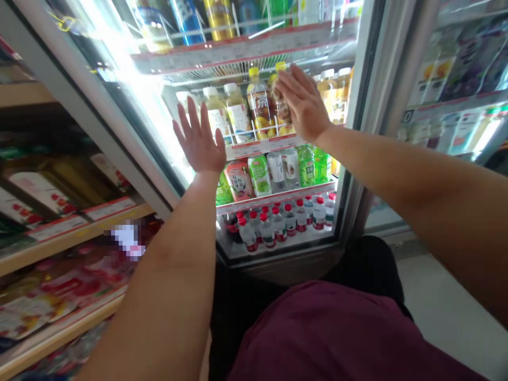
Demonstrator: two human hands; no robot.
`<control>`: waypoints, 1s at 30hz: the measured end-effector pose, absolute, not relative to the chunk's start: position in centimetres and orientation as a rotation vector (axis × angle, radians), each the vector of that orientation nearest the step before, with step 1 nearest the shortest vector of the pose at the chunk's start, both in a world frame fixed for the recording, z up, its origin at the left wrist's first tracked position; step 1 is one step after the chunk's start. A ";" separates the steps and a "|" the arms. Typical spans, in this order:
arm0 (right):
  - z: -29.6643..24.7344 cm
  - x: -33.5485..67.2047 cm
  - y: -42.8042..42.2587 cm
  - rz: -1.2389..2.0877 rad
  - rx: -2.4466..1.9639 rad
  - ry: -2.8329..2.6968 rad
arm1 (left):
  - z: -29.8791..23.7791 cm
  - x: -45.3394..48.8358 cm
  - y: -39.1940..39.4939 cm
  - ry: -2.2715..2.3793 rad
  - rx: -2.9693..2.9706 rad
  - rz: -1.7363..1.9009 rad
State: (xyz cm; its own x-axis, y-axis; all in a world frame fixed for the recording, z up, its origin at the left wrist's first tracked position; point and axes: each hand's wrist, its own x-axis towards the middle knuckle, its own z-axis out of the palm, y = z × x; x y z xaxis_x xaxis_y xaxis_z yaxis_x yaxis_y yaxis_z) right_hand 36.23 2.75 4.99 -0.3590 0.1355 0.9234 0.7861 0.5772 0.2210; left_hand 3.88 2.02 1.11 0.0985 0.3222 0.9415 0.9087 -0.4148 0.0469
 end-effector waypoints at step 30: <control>5.0 35.7 1.3 -0.795 -0.792 -2.122 | 1.0 3.9 1.8 -1.200 -1.831 -1.298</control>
State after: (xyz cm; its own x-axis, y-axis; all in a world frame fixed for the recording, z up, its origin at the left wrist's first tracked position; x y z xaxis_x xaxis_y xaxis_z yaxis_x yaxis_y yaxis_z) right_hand 35.67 1.30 5.01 -0.5483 0.2832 0.7869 0.7306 0.6202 0.2858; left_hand 3.93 1.77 1.03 0.1186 0.3335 0.9352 0.9064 -0.4210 0.0352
